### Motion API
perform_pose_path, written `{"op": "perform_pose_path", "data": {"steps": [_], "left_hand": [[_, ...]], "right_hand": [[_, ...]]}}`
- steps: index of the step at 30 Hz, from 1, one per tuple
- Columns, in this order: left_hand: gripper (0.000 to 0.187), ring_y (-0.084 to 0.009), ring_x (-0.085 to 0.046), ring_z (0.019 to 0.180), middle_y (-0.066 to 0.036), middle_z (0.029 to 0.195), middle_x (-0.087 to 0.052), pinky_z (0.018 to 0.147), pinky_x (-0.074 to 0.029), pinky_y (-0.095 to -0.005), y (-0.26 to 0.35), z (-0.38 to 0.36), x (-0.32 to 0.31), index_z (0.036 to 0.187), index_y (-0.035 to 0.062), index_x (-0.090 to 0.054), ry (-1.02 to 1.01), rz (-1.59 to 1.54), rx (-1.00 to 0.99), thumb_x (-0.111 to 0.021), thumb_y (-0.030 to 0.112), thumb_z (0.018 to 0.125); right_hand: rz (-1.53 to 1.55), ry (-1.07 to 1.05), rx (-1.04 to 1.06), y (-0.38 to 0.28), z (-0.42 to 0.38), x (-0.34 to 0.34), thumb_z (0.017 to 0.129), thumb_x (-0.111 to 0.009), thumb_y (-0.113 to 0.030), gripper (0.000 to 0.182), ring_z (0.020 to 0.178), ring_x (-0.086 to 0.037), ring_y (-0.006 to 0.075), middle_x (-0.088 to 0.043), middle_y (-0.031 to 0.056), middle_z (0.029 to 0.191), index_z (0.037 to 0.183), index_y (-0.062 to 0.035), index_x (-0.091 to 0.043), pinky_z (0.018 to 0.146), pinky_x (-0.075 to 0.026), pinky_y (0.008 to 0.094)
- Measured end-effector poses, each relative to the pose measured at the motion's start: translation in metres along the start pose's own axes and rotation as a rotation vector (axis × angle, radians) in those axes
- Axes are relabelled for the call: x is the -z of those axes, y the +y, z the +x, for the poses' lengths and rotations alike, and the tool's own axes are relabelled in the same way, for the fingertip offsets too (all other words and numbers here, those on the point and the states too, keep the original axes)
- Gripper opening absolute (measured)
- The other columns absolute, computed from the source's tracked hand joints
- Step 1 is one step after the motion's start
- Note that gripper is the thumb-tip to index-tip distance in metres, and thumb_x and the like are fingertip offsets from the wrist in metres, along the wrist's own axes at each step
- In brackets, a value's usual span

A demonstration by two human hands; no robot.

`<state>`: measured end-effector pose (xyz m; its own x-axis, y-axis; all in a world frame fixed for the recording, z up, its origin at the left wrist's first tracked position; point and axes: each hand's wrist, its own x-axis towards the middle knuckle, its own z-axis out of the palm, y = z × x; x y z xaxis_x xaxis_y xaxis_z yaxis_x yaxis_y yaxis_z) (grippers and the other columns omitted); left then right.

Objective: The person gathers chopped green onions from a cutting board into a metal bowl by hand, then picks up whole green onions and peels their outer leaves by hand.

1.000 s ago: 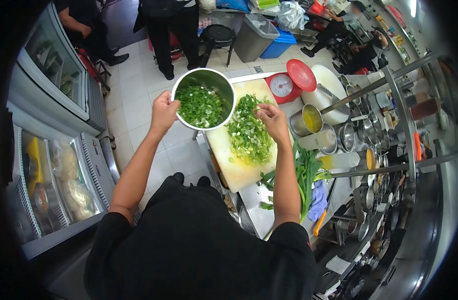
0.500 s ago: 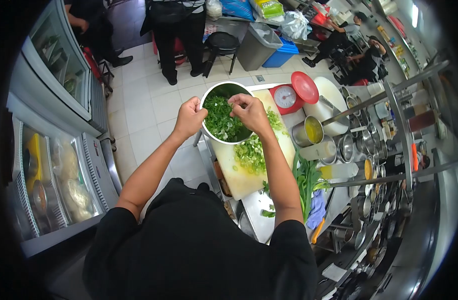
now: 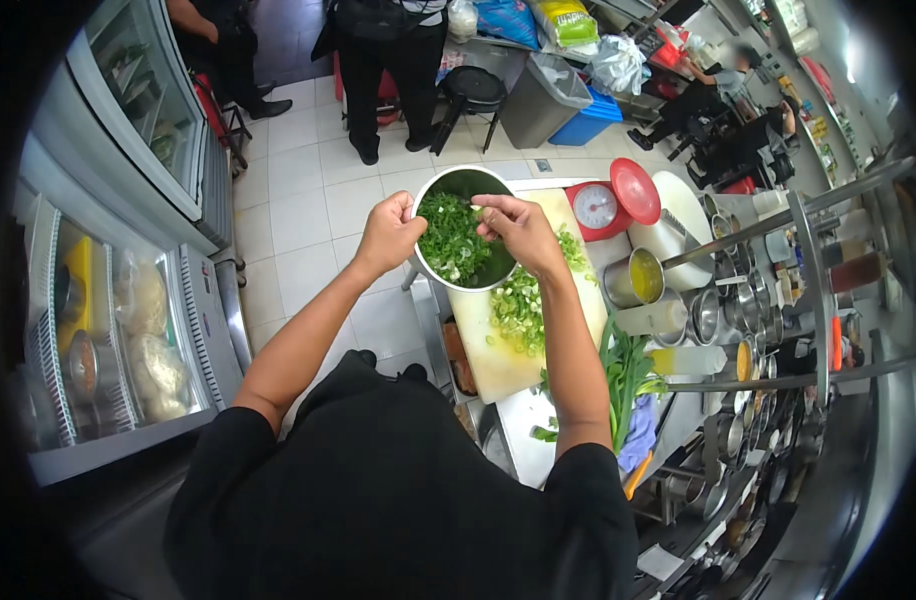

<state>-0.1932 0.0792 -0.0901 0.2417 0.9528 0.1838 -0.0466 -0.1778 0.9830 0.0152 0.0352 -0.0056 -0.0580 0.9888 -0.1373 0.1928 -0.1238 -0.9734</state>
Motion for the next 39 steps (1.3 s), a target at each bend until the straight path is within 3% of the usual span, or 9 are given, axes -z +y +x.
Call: {"op": "perform_pose_path", "data": {"steps": [4,7,12,16,20,24,28,34,39], "left_hand": [[0.021,-0.0048,-0.040,0.046,0.003,0.057,-0.043,0.040,-0.032,-0.0247,0.001,-0.001,0.005,0.066,0.0084,-0.038,-0.005,0.005,0.013,-0.054,-0.001,0.075],[0.022,-0.0083,-0.035,0.054,0.000,0.056,-0.041,0.048,-0.032,-0.0298,0.002,-0.003,0.006,0.063,0.0050,-0.038,0.009,-0.038,0.097,-0.058,0.005,0.072],[0.023,-0.0074,-0.043,0.045,0.000,0.053,-0.044,0.041,-0.035,-0.0269,0.014,-0.003,0.006,0.063,0.0070,-0.038,0.053,-0.117,0.114,-0.057,0.003,0.075],[0.020,-0.0057,-0.043,0.043,0.002,0.057,-0.045,0.039,-0.036,-0.0234,-0.001,0.010,0.005,0.066,0.0102,-0.040,0.069,-0.177,0.107,-0.055,0.001,0.076],[0.021,-0.0060,-0.043,0.043,0.002,0.058,-0.045,0.040,-0.037,-0.0228,-0.008,0.021,0.002,0.067,0.0104,-0.039,0.096,-0.175,0.145,-0.055,0.002,0.076],[0.023,-0.0101,-0.049,0.042,-0.002,0.053,-0.047,0.040,-0.039,-0.0266,-0.015,0.029,-0.008,0.065,0.0082,-0.037,0.117,-0.135,0.137,-0.057,0.005,0.075],[0.022,-0.0080,-0.046,0.043,0.000,0.056,-0.045,0.040,-0.038,-0.0247,-0.016,0.029,-0.023,0.065,0.0090,-0.038,0.069,-0.135,0.136,-0.056,0.004,0.076],[0.022,-0.0092,-0.050,0.044,-0.001,0.054,-0.048,0.041,-0.040,-0.0267,-0.008,0.016,-0.045,0.064,0.0072,-0.038,-0.006,-0.110,0.106,-0.057,0.005,0.075],[0.022,-0.0086,-0.048,0.046,-0.001,0.053,-0.046,0.042,-0.039,-0.0279,-0.001,0.003,-0.048,0.064,0.0069,-0.038,-0.023,-0.138,0.119,-0.057,0.005,0.074]], "right_hand": [[-0.043,0.083,0.082,-0.008,-0.006,-0.010,0.093,-0.058,-0.008,0.028,0.072,-0.058,0.0069,-0.064,0.0018,0.082,0.118,0.0042,-0.061,0.068,-0.048,0.0211],[-0.001,0.083,0.082,-0.011,-0.009,-0.015,0.093,-0.059,-0.007,0.029,0.074,-0.059,0.0072,-0.065,0.0018,0.083,0.118,0.0050,-0.061,0.068,-0.048,0.0210],[0.050,0.096,0.103,-0.010,-0.013,-0.011,0.092,-0.060,-0.007,0.029,0.075,-0.060,0.0084,-0.066,0.0034,0.085,0.119,0.0040,-0.061,0.069,-0.049,0.0214],[0.175,0.260,0.146,-0.017,-0.038,0.008,0.090,-0.058,-0.005,0.026,0.073,-0.060,0.0085,-0.066,0.0050,0.082,0.115,0.0036,-0.063,0.068,-0.048,0.0216],[-0.026,0.449,0.117,0.013,-0.078,0.026,0.088,-0.056,-0.002,0.026,0.073,-0.062,0.0095,-0.066,0.0049,0.082,0.112,0.0043,-0.063,0.066,-0.048,0.0222],[0.128,0.540,0.014,0.070,-0.086,0.041,0.083,-0.056,0.000,0.017,0.064,-0.060,0.0096,-0.063,0.0029,0.076,0.098,0.0038,-0.063,0.058,-0.045,0.0210],[0.155,0.631,-0.004,0.076,-0.081,0.044,0.082,-0.055,0.000,0.015,0.060,-0.056,0.0078,-0.061,0.0013,0.073,0.094,0.0031,-0.063,0.057,-0.043,0.0207],[-0.301,0.608,0.361,0.022,-0.038,0.023,0.079,-0.058,-0.005,0.011,0.058,-0.052,0.0075,-0.061,0.0009,0.069,0.083,0.0012,-0.066,0.054,-0.043,0.0245],[-0.540,0.557,0.241,0.028,-0.011,0.006,0.078,-0.058,-0.008,0.012,0.059,-0.057,0.0149,-0.062,0.0110,0.069,0.080,-0.0006,-0.067,0.057,-0.046,0.0293]]}}
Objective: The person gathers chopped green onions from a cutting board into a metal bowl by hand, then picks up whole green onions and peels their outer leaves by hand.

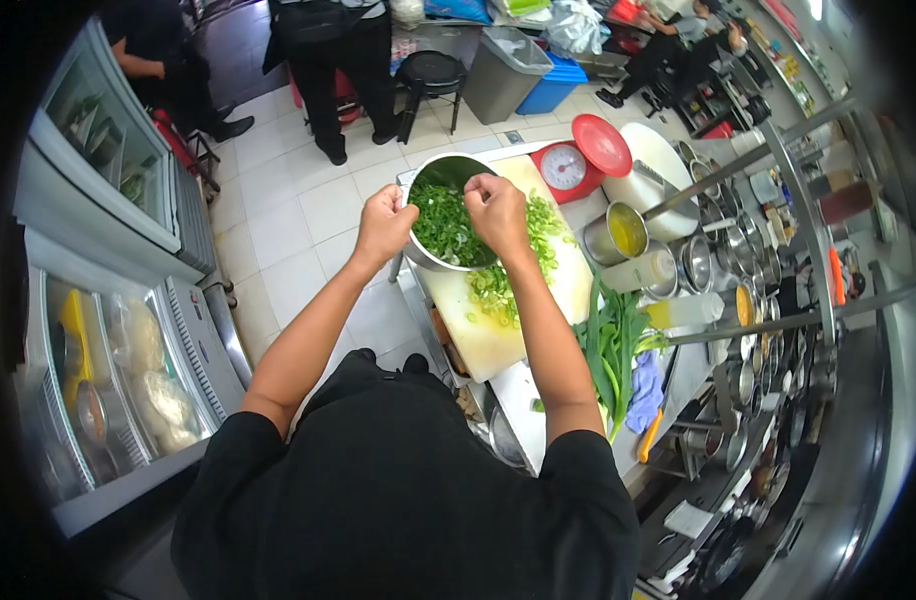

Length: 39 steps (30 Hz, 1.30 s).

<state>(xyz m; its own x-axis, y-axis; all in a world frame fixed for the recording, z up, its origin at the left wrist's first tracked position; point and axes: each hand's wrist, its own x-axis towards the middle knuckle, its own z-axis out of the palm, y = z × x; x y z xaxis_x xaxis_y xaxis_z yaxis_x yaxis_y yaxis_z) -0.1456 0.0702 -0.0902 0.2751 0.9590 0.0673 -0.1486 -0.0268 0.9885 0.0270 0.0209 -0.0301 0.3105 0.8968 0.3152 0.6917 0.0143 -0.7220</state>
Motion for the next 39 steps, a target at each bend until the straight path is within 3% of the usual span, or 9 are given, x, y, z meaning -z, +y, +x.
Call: {"op": "perform_pose_path", "data": {"steps": [2,15,19,22,25,29,31,35,39], "left_hand": [[0.022,-0.0090,-0.046,0.048,-0.002,0.053,-0.045,0.045,-0.038,-0.0287,-0.006,-0.001,0.003,0.064,0.0063,-0.038,0.019,0.044,-0.032,-0.058,0.006,0.073],[0.024,-0.0081,-0.041,0.048,0.000,0.054,-0.041,0.044,-0.035,-0.0286,0.012,-0.018,0.023,0.064,0.0068,-0.036,0.084,0.028,-0.017,-0.057,0.006,0.073],[0.023,-0.0075,-0.041,0.048,0.000,0.055,-0.041,0.043,-0.034,-0.0278,0.012,-0.020,0.027,0.064,0.0070,-0.036,0.095,0.069,-0.048,-0.057,0.005,0.074],[0.023,-0.0072,-0.041,0.048,0.000,0.055,-0.042,0.043,-0.034,-0.0272,0.016,-0.025,0.027,0.064,0.0070,-0.036,0.088,0.036,-0.030,-0.056,0.004,0.074],[0.023,-0.0070,-0.042,0.048,0.001,0.055,-0.042,0.042,-0.034,-0.0271,0.022,-0.030,0.029,0.064,0.0072,-0.036,0.087,0.009,-0.014,-0.056,0.003,0.074],[0.020,-0.0064,-0.046,0.054,0.000,0.057,-0.044,0.046,-0.038,-0.0259,0.012,-0.030,0.035,0.065,0.0058,-0.039,0.088,0.045,0.002,-0.056,0.003,0.074],[0.010,-0.0058,-0.047,0.059,0.001,0.062,-0.048,0.050,-0.040,-0.0255,0.027,-0.036,0.027,0.070,0.0027,-0.048,0.098,-0.044,-0.023,-0.056,0.003,0.075],[0.006,-0.0048,-0.046,0.056,0.001,0.068,-0.053,0.047,-0.038,-0.0236,0.002,-0.040,0.052,0.083,0.0010,-0.056,0.103,-0.069,0.029,-0.053,0.001,0.077],[0.007,-0.0035,-0.043,0.050,0.002,0.065,-0.050,0.041,-0.033,-0.0215,0.016,-0.069,0.080,0.079,0.0036,-0.051,0.208,-0.102,0.060,-0.050,-0.002,0.076]], "right_hand": [[-0.070,-0.001,0.058,0.002,-0.001,-0.007,0.078,-0.058,-0.008,0.013,0.060,-0.060,0.0235,-0.063,0.0165,0.069,0.081,-0.0009,-0.067,0.059,-0.048,0.0339],[-0.103,-0.083,0.188,-0.013,-0.002,-0.029,0.081,-0.055,-0.003,0.007,0.079,-0.063,0.0388,-0.064,0.0229,0.081,0.079,0.0005,-0.062,0.071,-0.050,0.0433],[-0.161,-0.094,0.317,-0.002,0.000,-0.030,0.084,-0.052,-0.002,0.014,0.079,-0.065,0.0345,-0.066,0.0196,0.083,0.085,0.0013,-0.066,0.070,-0.049,0.0404],[-0.192,-0.314,0.336,0.002,0.001,-0.026,0.083,-0.054,0.000,0.016,0.082,-0.065,0.0347,-0.066,0.0198,0.086,0.092,0.0008,-0.068,0.074,-0.049,0.0411],[-0.179,-0.256,0.300,-0.020,0.005,-0.010,0.081,-0.058,0.000,0.021,0.084,-0.066,0.0333,-0.067,0.0188,0.088,0.098,-0.0012,-0.070,0.076,-0.050,0.0403],[-0.063,-0.335,0.037,-0.033,-0.003,0.001,0.080,-0.064,-0.008,0.024,0.086,-0.067,0.0328,-0.069,0.0187,0.090,0.102,-0.0045,-0.071,0.079,-0.051,0.0396],[-0.148,-0.281,0.468,-0.018,-0.006,0.000,0.082,-0.067,-0.005,0.025,0.085,-0.064,0.0173,-0.067,0.0128,0.098,0.107,-0.0006,-0.068,0.076,-0.049,0.0294],[0.057,-0.216,0.137,0.004,-0.012,0.055,0.089,-0.062,-0.011,0.023,0.085,-0.064,0.0165,-0.066,0.0114,0.106,0.108,-0.0005,-0.067,0.078,-0.049,0.0284],[0.016,0.001,0.089,0.123,-0.019,0.091,0.089,-0.063,-0.014,0.022,0.097,-0.063,0.0248,-0.067,0.0150,0.103,0.105,-0.0005,-0.068,0.084,-0.049,0.0328]]}}
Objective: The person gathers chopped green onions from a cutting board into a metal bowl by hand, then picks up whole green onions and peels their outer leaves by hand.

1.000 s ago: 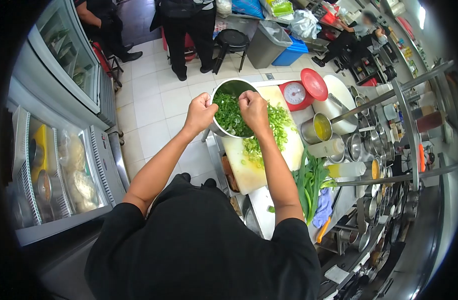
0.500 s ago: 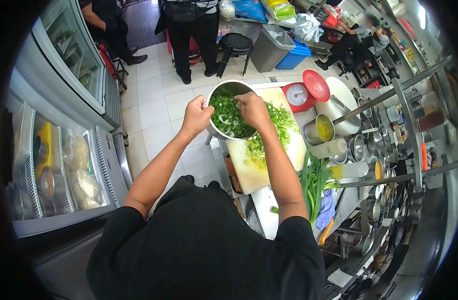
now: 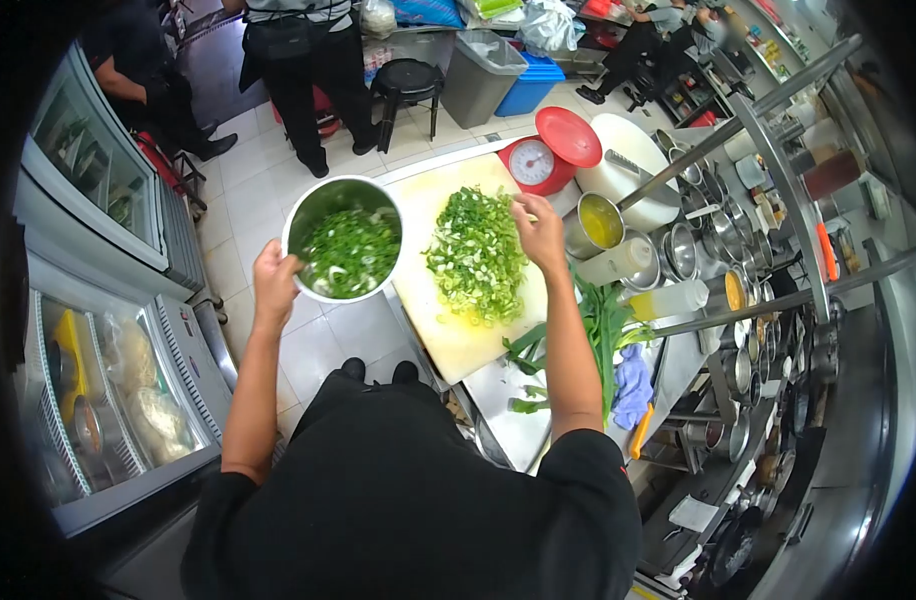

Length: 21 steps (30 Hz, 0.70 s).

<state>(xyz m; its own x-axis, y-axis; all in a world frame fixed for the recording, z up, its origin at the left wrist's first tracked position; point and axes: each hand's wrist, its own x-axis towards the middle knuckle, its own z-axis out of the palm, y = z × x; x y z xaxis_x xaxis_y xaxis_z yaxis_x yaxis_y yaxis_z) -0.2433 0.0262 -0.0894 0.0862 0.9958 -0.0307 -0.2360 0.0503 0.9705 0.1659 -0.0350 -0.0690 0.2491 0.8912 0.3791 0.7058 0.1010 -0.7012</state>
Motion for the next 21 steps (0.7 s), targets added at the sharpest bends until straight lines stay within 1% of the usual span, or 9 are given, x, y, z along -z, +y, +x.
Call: {"op": "perform_pose_path", "data": {"steps": [2,3,5,9,13,15,18,19,21], "left_hand": [[0.008,-0.0035,-0.041,0.048,0.002,0.064,-0.050,0.040,-0.032,-0.0210,-0.008,-0.005,0.026,0.078,0.0047,-0.049,0.002,0.005,0.036,-0.050,-0.003,0.076],[0.009,-0.0034,-0.040,0.045,0.002,0.064,-0.050,0.039,-0.032,-0.0205,-0.011,-0.009,0.035,0.077,0.0058,-0.048,0.009,0.007,0.067,-0.050,-0.003,0.076],[0.010,-0.0034,-0.039,0.044,0.002,0.063,-0.049,0.038,-0.031,-0.0202,-0.011,-0.017,0.039,0.077,0.0069,-0.047,0.045,0.018,0.069,-0.049,-0.003,0.076],[0.013,-0.0037,-0.038,0.042,0.003,0.061,-0.048,0.036,-0.031,-0.0200,-0.015,-0.020,0.038,0.076,0.0088,-0.045,0.132,0.058,0.033,-0.050,-0.003,0.076],[0.013,-0.0034,-0.038,0.042,0.003,0.060,-0.047,0.036,-0.031,-0.0199,-0.016,-0.018,0.029,0.075,0.0092,-0.045,0.135,0.055,0.017,-0.050,-0.003,0.077],[0.012,-0.0036,-0.038,0.042,0.002,0.061,-0.048,0.037,-0.032,-0.0200,-0.012,-0.015,0.018,0.076,0.0086,-0.046,0.122,0.058,0.019,-0.050,-0.002,0.077],[0.009,-0.0038,-0.039,0.043,0.002,0.062,-0.049,0.037,-0.032,-0.0201,-0.003,-0.014,0.002,0.078,0.0068,-0.048,0.120,0.068,0.025,-0.050,-0.002,0.077],[0.008,-0.0039,-0.040,0.043,0.002,0.062,-0.049,0.037,-0.032,-0.0202,-0.001,-0.013,-0.004,0.079,0.0057,-0.050,0.119,0.071,0.023,-0.051,-0.002,0.078],[0.007,-0.0038,-0.040,0.044,0.002,0.063,-0.050,0.038,-0.033,-0.0204,0.001,-0.008,-0.015,0.079,0.0047,-0.051,0.107,0.065,0.009,-0.051,-0.002,0.078]], "right_hand": [[-0.187,0.105,-0.031,0.056,-0.013,0.011,0.093,-0.058,-0.023,0.031,0.112,-0.058,0.0303,-0.062,0.0180,0.117,0.113,-0.0004,-0.064,0.096,-0.043,0.0369],[-0.182,0.100,-0.034,0.079,-0.019,0.010,0.093,-0.058,-0.023,0.031,0.112,-0.058,0.0303,-0.062,0.0180,0.117,0.113,-0.0004,-0.064,0.096,-0.043,0.0369],[-0.267,0.149,-0.144,0.114,-0.032,0.002,0.097,-0.048,-0.035,0.046,0.128,-0.044,0.0357,-0.050,0.0217,0.134,0.126,-0.0009,-0.055,0.108,-0.031,0.0412],[-0.277,0.069,-0.109,0.127,-0.029,-0.025,0.100,-0.035,-0.043,0.057,0.138,-0.029,0.0388,-0.035,0.0259,0.145,0.138,-0.0023,-0.043,0.114,-0.020,0.0434],[-0.208,0.094,-0.049,0.122,0.015,-0.054,0.100,-0.033,-0.043,0.056,0.137,-0.030,0.0376,-0.040,0.0239,0.142,0.136,-0.0017,-0.046,0.114,-0.021,0.0430],[-0.157,-0.274,0.046,0.122,0.033,-0.055,0.100,-0.032,-0.045,0.057,0.135,-0.033,0.0352,-0.045,0.0215,0.139,0.132,-0.0008,-0.050,0.113,-0.023,0.0427],[0.016,-0.473,-0.035,0.089,0.029,-0.040,0.100,-0.030,-0.048,0.059,0.134,-0.036,0.0335,-0.045,0.0171,0.141,0.132,-0.0012,-0.049,0.112,-0.025,0.0406],[0.021,-0.508,-0.038,0.079,0.020,-0.035,0.097,-0.039,-0.050,0.061,0.134,-0.037,0.0343,-0.044,0.0186,0.141,0.135,-0.0025,-0.046,0.112,-0.026,0.0403],[-0.073,-0.513,0.046,0.062,-0.001,-0.035,0.094,-0.044,-0.053,0.066,0.133,-0.037,0.0348,-0.044,0.0200,0.141,0.137,-0.0032,-0.045,0.111,-0.027,0.0413]]}}
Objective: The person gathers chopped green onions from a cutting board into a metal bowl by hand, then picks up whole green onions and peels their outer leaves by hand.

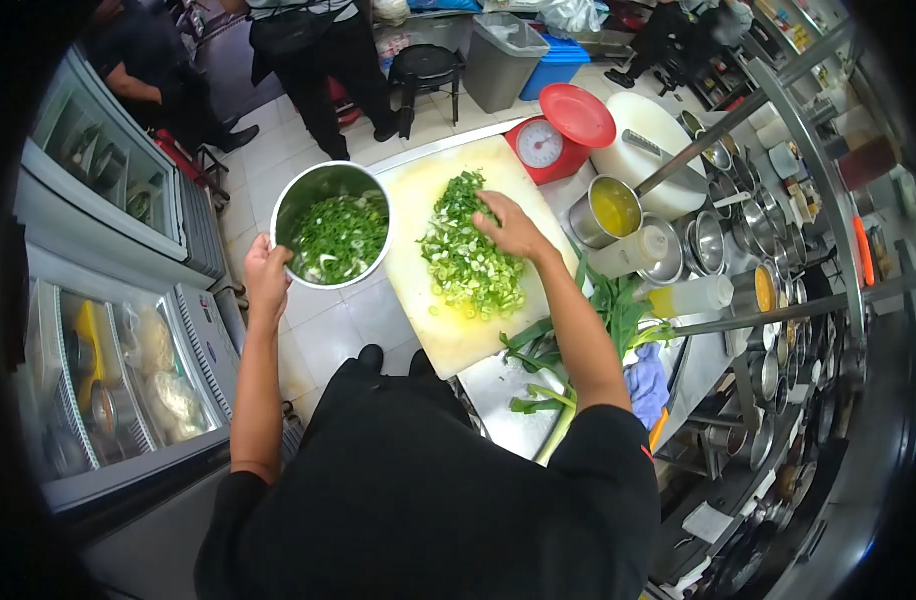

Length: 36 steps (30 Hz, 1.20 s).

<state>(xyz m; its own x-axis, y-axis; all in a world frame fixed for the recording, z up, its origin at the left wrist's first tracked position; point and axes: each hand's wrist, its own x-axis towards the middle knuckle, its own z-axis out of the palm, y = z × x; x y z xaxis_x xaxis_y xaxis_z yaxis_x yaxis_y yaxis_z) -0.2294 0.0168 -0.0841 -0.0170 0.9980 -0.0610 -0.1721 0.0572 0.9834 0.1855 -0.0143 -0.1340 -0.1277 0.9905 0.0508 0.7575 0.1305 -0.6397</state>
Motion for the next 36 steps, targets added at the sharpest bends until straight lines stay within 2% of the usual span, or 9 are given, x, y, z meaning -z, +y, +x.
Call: {"op": "perform_pose_path", "data": {"steps": [6,9,15,19,21,23,28,33,36], "left_hand": [[0.013,-0.0039,-0.042,0.050,0.003,0.062,-0.045,0.042,-0.034,-0.0219,-0.014,0.017,-0.033,0.071,0.0070,-0.044,-0.063,0.035,-0.108,-0.054,0.001,0.077],[0.018,-0.0045,-0.039,0.053,0.004,0.061,-0.041,0.045,-0.033,-0.0236,-0.012,0.025,-0.047,0.068,0.0079,-0.041,-0.069,0.051,-0.147,-0.055,0.001,0.076],[0.021,-0.0057,-0.035,0.056,0.003,0.060,-0.037,0.048,-0.031,-0.0260,-0.017,0.052,-0.052,0.065,0.0063,-0.037,-0.100,0.162,-0.287,-0.055,0.002,0.075],[0.017,-0.0033,-0.042,0.055,0.003,0.064,-0.044,0.047,-0.035,-0.0213,-0.008,0.059,-0.046,0.068,0.0072,-0.040,-0.155,0.197,-0.243,-0.052,-0.001,0.077],[0.020,-0.0069,-0.036,0.056,0.002,0.059,-0.039,0.048,-0.033,-0.0279,-0.004,0.062,-0.049,0.065,0.0055,-0.038,-0.148,0.199,-0.335,-0.056,0.004,0.074],[0.019,-0.0082,-0.037,0.057,0.000,0.058,-0.041,0.049,-0.033,-0.0286,-0.010,0.071,-0.050,0.065,0.0047,-0.039,-0.186,0.249,-0.327,-0.057,0.005,0.073],[0.021,-0.0112,-0.040,0.055,-0.004,0.056,-0.044,0.050,-0.036,-0.0308,0.002,0.068,-0.083,0.065,0.0038,-0.040,-0.228,0.282,-0.325,-0.059,0.009,0.072],[0.021,-0.0135,-0.044,0.055,-0.006,0.056,-0.047,0.052,-0.038,-0.0327,0.005,0.066,-0.119,0.065,0.0035,-0.042,-0.320,0.286,-0.236,-0.060,0.011,0.072],[0.020,-0.0138,-0.044,0.055,-0.007,0.056,-0.048,0.052,-0.038,-0.0331,0.010,0.062,-0.126,0.066,0.0032,-0.042,-0.317,0.300,-0.279,-0.060,0.011,0.072]], "right_hand": [[-0.462,-0.006,-0.128,-0.068,-0.022,-0.021,0.066,-0.069,-0.068,0.093,0.128,-0.038,0.0447,-0.037,0.0293,0.140,0.142,-0.0214,-0.042,0.104,-0.034,0.0519],[-0.549,0.021,-0.213,-0.081,-0.025,-0.032,0.067,-0.071,-0.064,0.089,0.121,-0.043,0.0446,-0.041,0.0275,0.136,0.139,-0.0199,-0.045,0.100,-0.038,0.0525],[-0.372,0.194,-0.232,-0.075,-0.021,-0.038,0.063,-0.077,-0.020,0.064,0.104,-0.054,0.0424,-0.051,0.0256,0.118,0.124,-0.0138,-0.059,0.089,-0.048,0.0456],[-0.274,0.285,-0.231,-0.064,-0.016,-0.036,0.061,-0.076,-0.011,0.049,0.091,-0.061,0.0359,-0.060,0.0218,0.102,0.108,-0.0061,-0.067,0.084,-0.050,0.0407],[-0.116,0.340,-0.172,-0.049,-0.014,-0.029,0.062,-0.077,-0.011,0.041,0.096,-0.063,0.0335,-0.064,0.0209,0.103,0.102,-0.0080,-0.068,0.086,-0.051,0.0385],[0.103,0.357,-0.368,-0.058,-0.013,-0.013,0.065,-0.072,-0.007,0.033,0.082,-0.064,0.0189,-0.069,0.0133,0.092,0.097,-0.0045,-0.068,0.077,-0.050,0.0310],[0.478,0.480,-0.282,-0.087,-0.006,0.042,0.071,-0.066,-0.004,0.030,0.067,-0.056,0.0072,-0.064,0.0022,0.083,0.101,-0.0035,-0.066,0.059,-0.045,0.0229],[0.376,0.298,-0.090,-0.151,0.027,0.081,0.069,-0.068,-0.002,0.033,0.068,-0.058,0.0089,-0.064,0.0026,0.084,0.101,-0.0052,-0.065,0.059,-0.047,0.0238],[-0.062,0.072,-0.002,-0.179,0.055,0.051,0.063,-0.084,-0.025,0.057,0.096,-0.062,0.0268,-0.067,0.0188,0.101,0.113,-0.0059,-0.064,0.086,-0.048,0.0347]]}}
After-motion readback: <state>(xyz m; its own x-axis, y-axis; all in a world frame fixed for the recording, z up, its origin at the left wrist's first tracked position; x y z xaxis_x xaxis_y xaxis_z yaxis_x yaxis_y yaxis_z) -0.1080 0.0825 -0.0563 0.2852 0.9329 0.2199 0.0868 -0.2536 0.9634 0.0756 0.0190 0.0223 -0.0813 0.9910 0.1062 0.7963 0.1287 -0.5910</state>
